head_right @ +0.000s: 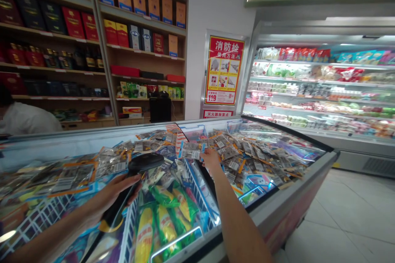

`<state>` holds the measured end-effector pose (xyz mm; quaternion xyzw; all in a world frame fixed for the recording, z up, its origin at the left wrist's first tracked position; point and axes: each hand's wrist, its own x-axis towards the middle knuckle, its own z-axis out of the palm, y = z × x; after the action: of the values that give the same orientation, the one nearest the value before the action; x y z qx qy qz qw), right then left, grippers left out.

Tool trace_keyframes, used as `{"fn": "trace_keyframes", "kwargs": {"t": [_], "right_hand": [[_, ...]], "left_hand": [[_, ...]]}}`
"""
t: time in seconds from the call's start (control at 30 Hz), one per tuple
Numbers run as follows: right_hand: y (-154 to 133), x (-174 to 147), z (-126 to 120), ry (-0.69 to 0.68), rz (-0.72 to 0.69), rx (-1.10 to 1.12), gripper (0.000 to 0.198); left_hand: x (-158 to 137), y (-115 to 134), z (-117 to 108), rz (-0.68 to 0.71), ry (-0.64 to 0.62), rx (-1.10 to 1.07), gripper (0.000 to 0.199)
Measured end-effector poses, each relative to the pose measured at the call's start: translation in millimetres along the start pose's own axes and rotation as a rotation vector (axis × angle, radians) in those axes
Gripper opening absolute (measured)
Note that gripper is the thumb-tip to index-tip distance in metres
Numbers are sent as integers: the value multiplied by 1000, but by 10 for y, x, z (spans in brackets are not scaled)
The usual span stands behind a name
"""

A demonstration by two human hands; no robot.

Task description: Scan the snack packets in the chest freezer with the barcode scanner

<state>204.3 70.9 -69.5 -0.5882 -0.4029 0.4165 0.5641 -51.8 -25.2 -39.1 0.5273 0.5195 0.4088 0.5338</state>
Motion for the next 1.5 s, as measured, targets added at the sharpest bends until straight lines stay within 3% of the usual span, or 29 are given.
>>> {"fn": "trace_keyframes", "kwargs": {"t": [0.47, 0.83, 1.3, 1.5], "right_hand": [[75, 74, -14, 10, -17, 22, 9], [23, 37, -79, 19, -1, -12, 6], [196, 145, -2, 22, -66, -21, 4], [223, 155, 22, 25, -75, 3, 5]], "left_hand": [[67, -113, -19, -24, -78, -66, 37], [-1, -7, -50, -31, -202, 11, 37], [-51, 36, 11, 30, -194, -3, 32], [-46, 21, 29, 6, -216, -140, 33]]}}
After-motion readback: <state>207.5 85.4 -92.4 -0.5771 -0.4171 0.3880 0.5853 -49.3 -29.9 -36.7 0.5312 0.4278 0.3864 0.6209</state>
